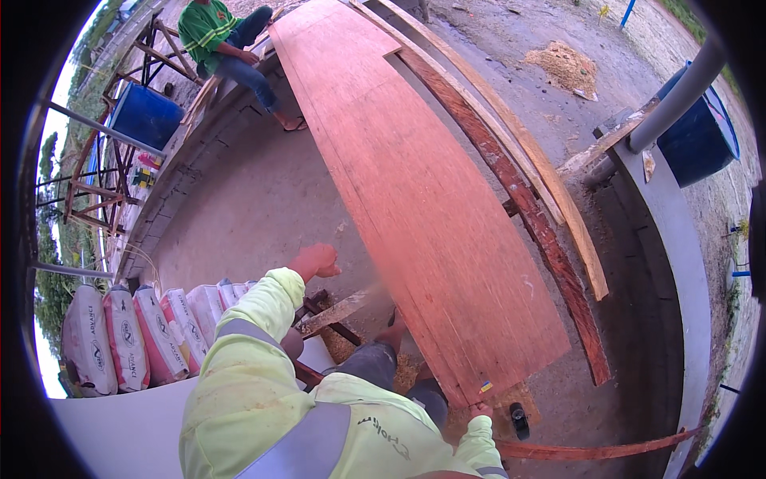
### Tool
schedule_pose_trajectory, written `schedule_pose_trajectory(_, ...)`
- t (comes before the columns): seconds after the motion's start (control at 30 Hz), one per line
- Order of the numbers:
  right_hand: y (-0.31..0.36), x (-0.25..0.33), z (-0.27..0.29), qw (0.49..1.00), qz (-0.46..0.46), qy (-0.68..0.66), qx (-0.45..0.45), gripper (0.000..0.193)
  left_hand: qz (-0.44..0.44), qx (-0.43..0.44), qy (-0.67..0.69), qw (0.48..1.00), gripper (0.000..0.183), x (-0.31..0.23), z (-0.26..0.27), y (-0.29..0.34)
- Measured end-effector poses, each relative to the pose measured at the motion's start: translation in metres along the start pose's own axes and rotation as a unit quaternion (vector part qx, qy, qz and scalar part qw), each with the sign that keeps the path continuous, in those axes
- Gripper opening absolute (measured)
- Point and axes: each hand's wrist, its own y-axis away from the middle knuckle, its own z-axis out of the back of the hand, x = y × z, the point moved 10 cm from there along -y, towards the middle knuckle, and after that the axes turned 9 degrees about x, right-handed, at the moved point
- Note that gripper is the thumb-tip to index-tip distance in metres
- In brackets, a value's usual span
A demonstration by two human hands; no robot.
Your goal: The person measures a plywood board with a measuring tape, marks it with a pencil, and uses a hand plane to smooth the edge before drilling a hole in it with a power drill.
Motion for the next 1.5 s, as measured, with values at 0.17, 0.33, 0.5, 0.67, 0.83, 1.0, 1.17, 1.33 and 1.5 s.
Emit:
schedule_pose_trajectory(0.17, 0.000, -0.008, -0.002, 0.998, -0.061, 0.017, 0.023, 0.015, 0.000, -0.005, -0.005, 1.000, 0.041, -0.003, -0.004, -0.010)
schedule_pose_trajectory(0.33, 0.005, 0.016, -0.001, 0.997, -0.020, 0.071, 0.015, 0.015, -0.026, -0.015, 0.013, 0.999, 0.039, -0.010, -0.001, -0.010)
schedule_pose_trajectory(0.5, 0.006, 0.002, -0.003, 0.995, -0.058, 0.078, 0.016, 0.024, -0.057, -0.001, 0.038, 0.998, 0.037, -0.019, -0.005, -0.015)
schedule_pose_trajectory(0.67, -0.003, -0.025, 0.004, 0.985, -0.066, 0.152, -0.054, 0.025, -0.027, -0.066, 0.064, 0.995, 0.032, -0.011, 0.004, -0.026)
schedule_pose_trajectory(0.83, -0.008, -0.043, 0.002, 0.984, -0.086, 0.131, -0.085, 0.026, -0.021, -0.134, 0.204, 0.970, 0.026, 0.008, 0.029, -0.058)
schedule_pose_trajectory(1.0, -0.010, -0.074, -0.006, 0.983, -0.124, -0.120, -0.059, 0.025, 0.025, -0.279, 0.308, 0.909, 0.026, 0.051, 0.080, -0.112)
schedule_pose_trajectory(1.17, -0.017, -0.101, 0.010, 0.974, -0.089, -0.171, -0.116, 0.026, 0.130, -0.320, 0.419, 0.840, 0.034, 0.095, 0.106, -0.173)
schedule_pose_trajectory(1.33, -0.007, -0.085, 0.016, 0.984, -0.100, -0.093, -0.118, 0.022, 0.156, -0.296, 0.440, 0.834, 0.036, 0.102, 0.115, -0.215)
schedule_pose_trajectory(1.5, 0.016, -0.038, 0.009, 0.968, -0.142, -0.135, -0.157, 0.019, 0.162, -0.297, 0.431, 0.837, 0.031, 0.103, 0.135, -0.192)
